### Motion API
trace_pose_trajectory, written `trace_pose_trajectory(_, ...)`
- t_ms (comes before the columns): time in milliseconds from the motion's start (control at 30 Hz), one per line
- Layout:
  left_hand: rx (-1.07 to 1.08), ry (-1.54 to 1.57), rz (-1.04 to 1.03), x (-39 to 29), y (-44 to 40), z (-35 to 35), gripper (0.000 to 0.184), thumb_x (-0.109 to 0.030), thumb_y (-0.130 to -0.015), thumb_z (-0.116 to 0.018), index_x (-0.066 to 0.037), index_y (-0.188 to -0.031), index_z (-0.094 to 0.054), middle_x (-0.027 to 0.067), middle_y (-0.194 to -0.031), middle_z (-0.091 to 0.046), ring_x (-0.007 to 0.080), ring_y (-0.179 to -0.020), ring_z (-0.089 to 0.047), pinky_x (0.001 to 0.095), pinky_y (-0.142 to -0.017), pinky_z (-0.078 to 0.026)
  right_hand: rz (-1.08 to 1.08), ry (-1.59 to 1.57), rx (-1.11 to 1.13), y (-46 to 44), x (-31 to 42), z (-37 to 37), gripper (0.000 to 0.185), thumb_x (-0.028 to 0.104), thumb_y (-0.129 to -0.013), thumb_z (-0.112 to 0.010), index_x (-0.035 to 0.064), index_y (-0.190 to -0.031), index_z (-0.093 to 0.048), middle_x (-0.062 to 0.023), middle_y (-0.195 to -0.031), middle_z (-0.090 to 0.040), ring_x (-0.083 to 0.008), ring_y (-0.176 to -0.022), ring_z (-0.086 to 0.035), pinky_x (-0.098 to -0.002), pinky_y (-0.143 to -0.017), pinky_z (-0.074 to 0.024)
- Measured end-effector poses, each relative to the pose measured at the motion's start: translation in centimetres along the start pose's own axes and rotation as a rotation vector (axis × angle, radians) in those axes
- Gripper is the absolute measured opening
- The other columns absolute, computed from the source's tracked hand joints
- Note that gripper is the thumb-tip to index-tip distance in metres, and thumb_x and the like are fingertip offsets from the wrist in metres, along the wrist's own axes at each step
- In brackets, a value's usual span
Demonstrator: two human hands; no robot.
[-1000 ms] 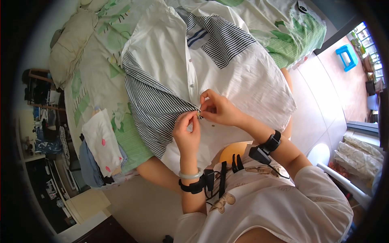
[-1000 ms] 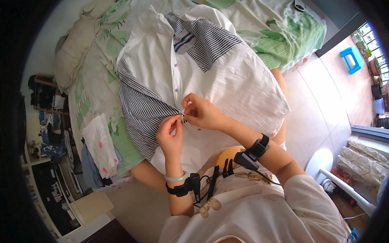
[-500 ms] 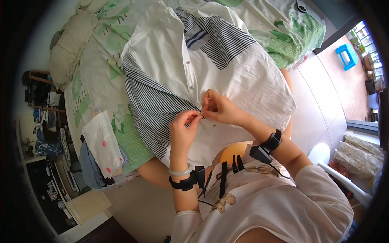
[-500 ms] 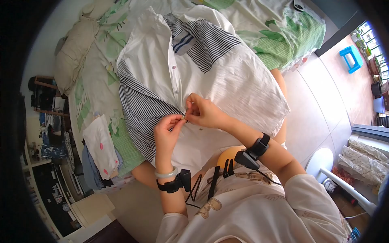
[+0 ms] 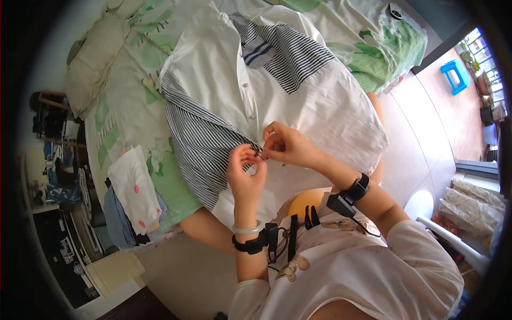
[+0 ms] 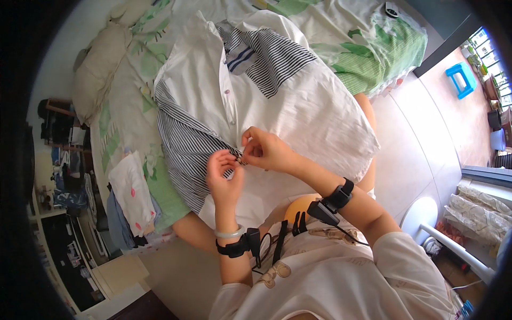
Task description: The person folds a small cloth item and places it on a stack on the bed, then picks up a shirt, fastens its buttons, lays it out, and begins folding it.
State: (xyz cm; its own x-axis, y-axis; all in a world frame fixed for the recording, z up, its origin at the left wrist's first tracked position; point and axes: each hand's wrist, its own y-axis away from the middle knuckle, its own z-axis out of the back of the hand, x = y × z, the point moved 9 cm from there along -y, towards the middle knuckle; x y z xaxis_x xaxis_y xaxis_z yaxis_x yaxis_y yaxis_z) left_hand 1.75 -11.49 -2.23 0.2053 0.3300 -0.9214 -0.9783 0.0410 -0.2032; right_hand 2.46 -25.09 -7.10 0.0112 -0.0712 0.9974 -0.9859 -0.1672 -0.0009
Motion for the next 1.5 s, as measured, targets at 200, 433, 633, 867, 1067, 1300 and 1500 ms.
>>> trace_pose_trajectory(200, -0.074, -0.447, -0.245, -0.6, -1.1, 6.7, 0.029, -0.001, -0.072, -0.064, -0.001, -0.101, -0.057, 0.0091, -0.089, -0.060, 0.0213, -0.078, -0.058, 0.0325, -0.073, -0.046, 0.150, 0.392, -0.036, 4.0, 3.0, 2.5, 0.029, 0.007, -0.074, -0.073, 0.0055, -0.094, -0.052, -0.0006, -0.076, -0.062, -0.0099, -0.052, -0.051, -0.0226, -0.050, -0.0411)
trace_pose_trajectory(433, -0.530, -0.655, -0.171, 0.6, 0.1, 19.5, 0.016, -0.014, -0.085, -0.062, 0.000, -0.092, -0.059, 0.0090, -0.088, -0.062, 0.0269, -0.080, -0.056, 0.0361, -0.074, -0.043, 0.255, 0.902, -0.604, 9.8, 9.1, 15.1, 0.036, 0.003, -0.067, -0.074, 0.0048, -0.099, -0.057, -0.0082, -0.100, -0.058, -0.0240, -0.088, -0.055, -0.0317, -0.076, -0.0466)
trace_pose_trajectory(633, -0.087, -0.354, 0.393, 9.9, 0.8, 17.9, 0.032, -0.028, -0.095, -0.050, -0.001, -0.079, -0.056, 0.0004, -0.073, -0.057, 0.0173, -0.072, -0.052, 0.0358, -0.063, -0.037, 0.030, 0.748, -0.494, 8.7, 4.6, 18.2, 0.033, 0.013, -0.075, -0.072, 0.0013, -0.101, -0.056, -0.0103, -0.094, -0.057, -0.0232, -0.087, -0.057, -0.0297, -0.074, -0.0460)
trace_pose_trajectory(867, -0.640, 0.285, 0.379, 2.8, 3.6, 19.7, 0.024, -0.024, -0.095, -0.052, -0.002, -0.105, -0.052, 0.0020, -0.096, -0.049, 0.0112, -0.088, -0.044, 0.0243, -0.085, -0.035, -0.022, 0.349, -0.412, 10.5, 7.6, 17.4, 0.015, 0.013, -0.087, -0.062, 0.0018, -0.096, -0.055, 0.0024, -0.083, -0.050, -0.0046, -0.081, -0.046, -0.0214, -0.069, -0.0385)
trace_pose_trajectory(1067, -0.279, -0.388, 0.318, 0.8, 5.2, 23.3, 0.032, -0.019, -0.089, -0.060, 0.002, -0.110, -0.048, 0.0060, -0.100, -0.055, 0.0171, -0.097, -0.051, 0.0312, -0.089, -0.039, -0.229, 0.440, -0.063, 14.0, 6.8, 16.9, 0.020, 0.017, -0.084, -0.065, 0.0031, -0.095, -0.055, -0.0011, -0.082, -0.055, -0.0082, -0.074, -0.053, -0.0238, -0.066, -0.0422)
trace_pose_trajectory(1300, -0.115, -0.835, -0.115, -4.0, 2.9, 13.8, 0.046, -0.012, -0.069, -0.076, -0.002, -0.107, -0.053, 0.0160, -0.111, -0.053, 0.0326, -0.103, -0.051, 0.0394, -0.089, -0.041, -0.019, 0.989, -0.230, 10.2, 9.6, 12.8, 0.017, 0.003, -0.079, -0.064, 0.0035, -0.094, -0.056, -0.0084, -0.085, -0.060, -0.0216, -0.073, -0.061, -0.0305, -0.064, -0.0484)
trace_pose_trajectory(1500, -0.023, -0.385, 0.139, 2.3, 0.6, 5.3, 0.025, -0.020, -0.078, -0.071, 0.000, -0.088, -0.060, 0.0075, -0.071, -0.059, 0.0180, -0.065, -0.056, 0.0302, -0.060, -0.046, 0.145, 0.596, 0.035, 3.4, 8.9, 2.1, 0.019, 0.012, -0.078, -0.067, 0.0072, -0.095, -0.060, -0.0071, -0.086, -0.061, -0.0206, -0.073, -0.061, -0.0307, -0.065, -0.0499)
